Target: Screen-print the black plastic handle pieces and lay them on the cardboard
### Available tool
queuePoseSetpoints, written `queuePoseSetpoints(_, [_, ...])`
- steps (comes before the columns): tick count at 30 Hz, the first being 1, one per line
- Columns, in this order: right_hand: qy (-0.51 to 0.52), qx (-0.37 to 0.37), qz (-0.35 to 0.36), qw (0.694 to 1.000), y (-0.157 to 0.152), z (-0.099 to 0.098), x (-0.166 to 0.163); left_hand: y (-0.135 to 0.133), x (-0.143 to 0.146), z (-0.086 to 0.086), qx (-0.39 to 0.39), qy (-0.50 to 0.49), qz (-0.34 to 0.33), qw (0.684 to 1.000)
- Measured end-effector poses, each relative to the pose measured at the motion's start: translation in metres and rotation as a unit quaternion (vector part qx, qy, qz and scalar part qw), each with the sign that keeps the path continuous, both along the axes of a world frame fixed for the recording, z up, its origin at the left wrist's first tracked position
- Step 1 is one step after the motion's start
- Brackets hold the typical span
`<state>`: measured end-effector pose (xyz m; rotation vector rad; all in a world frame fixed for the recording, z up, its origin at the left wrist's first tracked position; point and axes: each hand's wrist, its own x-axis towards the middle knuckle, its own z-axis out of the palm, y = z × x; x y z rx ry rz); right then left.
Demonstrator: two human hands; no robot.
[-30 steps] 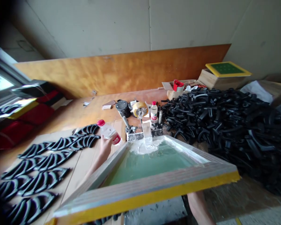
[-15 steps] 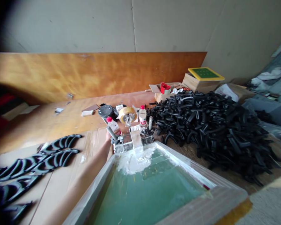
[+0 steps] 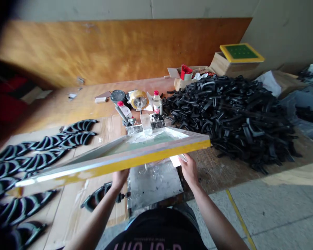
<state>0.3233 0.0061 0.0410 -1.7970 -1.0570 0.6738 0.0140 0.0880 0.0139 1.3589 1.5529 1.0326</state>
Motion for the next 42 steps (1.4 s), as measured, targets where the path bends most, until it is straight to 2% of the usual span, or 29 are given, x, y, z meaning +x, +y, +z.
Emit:
queuePoseSetpoints(3, [0.042,0.016,0.037,0.998,0.000,0.000,0.003,-0.024,0.060,0.002,0.073,0.121,-0.092,0.986])
queuePoseSetpoints(5, [0.060,0.022,0.056,0.996,-0.002,0.001,0.006,-0.019,0.100,0.006,0.139,0.263,-0.168,0.940])
queuePoseSetpoints(7, [0.074,0.025,0.067,0.995,-0.006,0.003,0.009,-0.008,0.129,0.011,0.169,0.363,-0.203,0.893])
queuePoseSetpoints(9, [0.080,0.024,0.073,0.994,-0.011,0.003,0.016,0.002,0.145,0.013,0.172,0.399,-0.213,0.875])
queuePoseSetpoints(12, [0.082,0.021,0.068,0.994,-0.018,-0.001,0.029,0.005,0.152,0.013,0.173,0.405,-0.217,0.871])
queuePoseSetpoints(15, [0.091,0.024,0.059,0.994,-0.020,-0.009,0.041,-0.004,0.147,0.014,0.174,0.410,-0.204,0.872])
queuePoseSetpoints(18, [0.082,0.021,0.064,0.994,-0.019,-0.012,0.048,-0.022,0.128,0.021,0.195,0.394,-0.207,0.874])
queuePoseSetpoints(22, [0.048,0.020,0.095,0.994,-0.020,-0.007,0.044,-0.064,0.076,0.029,0.237,0.335,-0.312,0.857])
queuePoseSetpoints(25, [0.008,0.011,0.143,0.990,-0.024,-0.007,0.030,-0.101,0.031,0.025,0.182,0.311,-0.396,0.845])
queuePoseSetpoints(27, [-0.030,0.016,0.189,0.981,-0.026,-0.010,0.016,-0.123,0.007,0.019,0.133,0.298,-0.421,0.847])
queuePoseSetpoints(29, [-0.067,0.048,0.252,0.964,-0.026,-0.013,-0.002,-0.141,-0.006,0.013,0.111,0.286,-0.408,0.860])
queuePoseSetpoints(30, [-0.082,0.075,0.286,0.952,-0.024,-0.014,-0.012,-0.148,-0.007,0.009,0.111,0.283,-0.378,0.874])
queuePoseSetpoints(31, [-0.095,0.105,0.319,0.937,-0.022,-0.014,-0.022,-0.155,-0.006,0.006,0.115,0.284,-0.325,0.895])
queuePoseSetpoints(33, [-0.122,0.161,0.374,0.905,-0.015,-0.013,-0.045,-0.163,0.003,-0.001,0.109,0.297,-0.174,0.932])
queuePoseSetpoints(35, [-0.158,0.198,0.425,0.869,-0.007,-0.013,-0.068,-0.166,0.017,-0.008,0.064,0.323,-0.036,0.943])
queuePoseSetpoints(36, [-0.179,0.203,0.453,0.849,-0.003,-0.015,-0.079,-0.166,0.025,-0.011,0.030,0.342,0.000,0.939])
queuePoseSetpoints(38, [-0.222,0.193,0.515,0.805,0.003,-0.021,-0.098,-0.164,0.038,-0.017,-0.038,0.388,0.013,0.921])
queuePoseSetpoints(40, [-0.256,0.171,0.564,0.766,0.005,-0.032,-0.107,-0.162,0.046,-0.020,-0.085,0.432,-0.003,0.898])
queuePoseSetpoints(42, [-0.274,0.158,0.589,0.744,0.002,-0.042,-0.105,-0.159,0.049,-0.021,-0.101,0.456,-0.020,0.884])
